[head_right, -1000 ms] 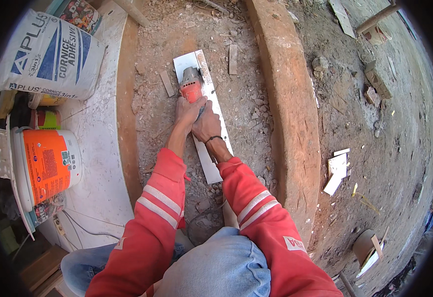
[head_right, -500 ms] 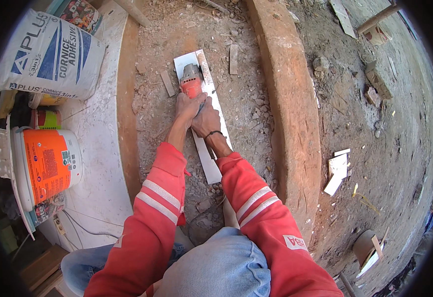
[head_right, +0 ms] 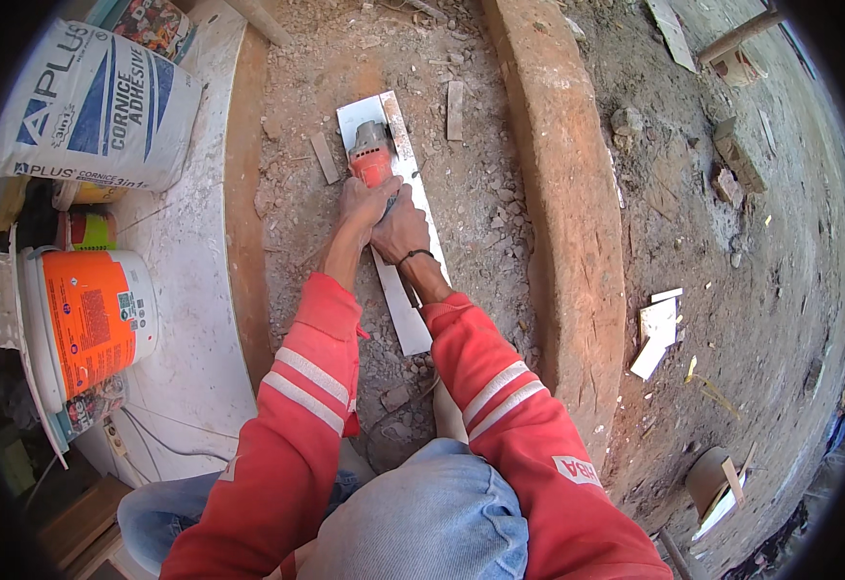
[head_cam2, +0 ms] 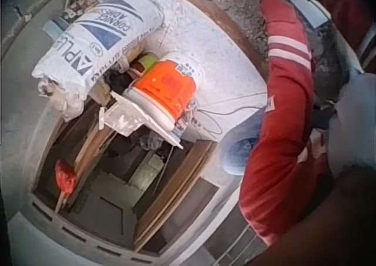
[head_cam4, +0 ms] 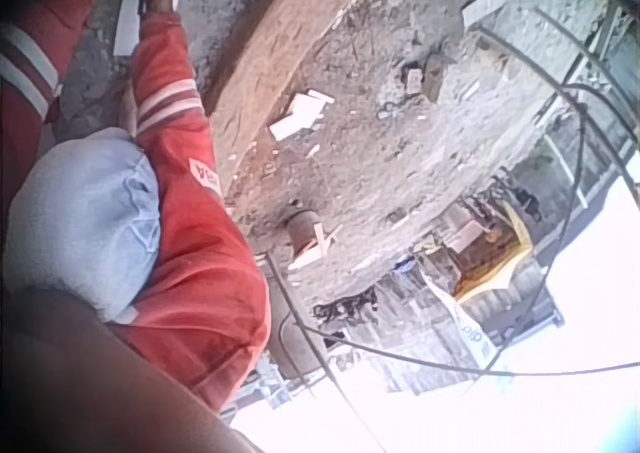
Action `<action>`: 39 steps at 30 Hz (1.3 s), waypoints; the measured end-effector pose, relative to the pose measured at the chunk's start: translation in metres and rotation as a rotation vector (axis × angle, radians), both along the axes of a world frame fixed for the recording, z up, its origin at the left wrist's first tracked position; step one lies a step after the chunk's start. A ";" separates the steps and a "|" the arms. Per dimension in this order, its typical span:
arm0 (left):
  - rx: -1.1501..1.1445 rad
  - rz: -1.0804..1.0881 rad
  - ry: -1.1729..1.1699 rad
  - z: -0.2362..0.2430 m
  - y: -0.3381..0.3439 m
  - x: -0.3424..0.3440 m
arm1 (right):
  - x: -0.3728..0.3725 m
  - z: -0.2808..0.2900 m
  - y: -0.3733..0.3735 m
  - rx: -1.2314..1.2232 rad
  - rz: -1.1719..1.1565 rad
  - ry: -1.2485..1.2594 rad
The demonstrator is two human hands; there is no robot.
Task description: The person aligns a tile against a corner structure, marks tile pieces on the floor, and carries a tile outside to cut it with an angle grinder.
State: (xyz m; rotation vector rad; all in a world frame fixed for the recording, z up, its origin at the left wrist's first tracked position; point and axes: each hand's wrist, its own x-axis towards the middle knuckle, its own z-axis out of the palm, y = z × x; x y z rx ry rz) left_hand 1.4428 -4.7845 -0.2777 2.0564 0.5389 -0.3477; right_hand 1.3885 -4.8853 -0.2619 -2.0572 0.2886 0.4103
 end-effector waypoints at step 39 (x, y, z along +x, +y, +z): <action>-0.055 0.023 0.007 0.010 -0.005 -0.026 | -0.023 0.007 -0.004 0.000 0.007 -0.006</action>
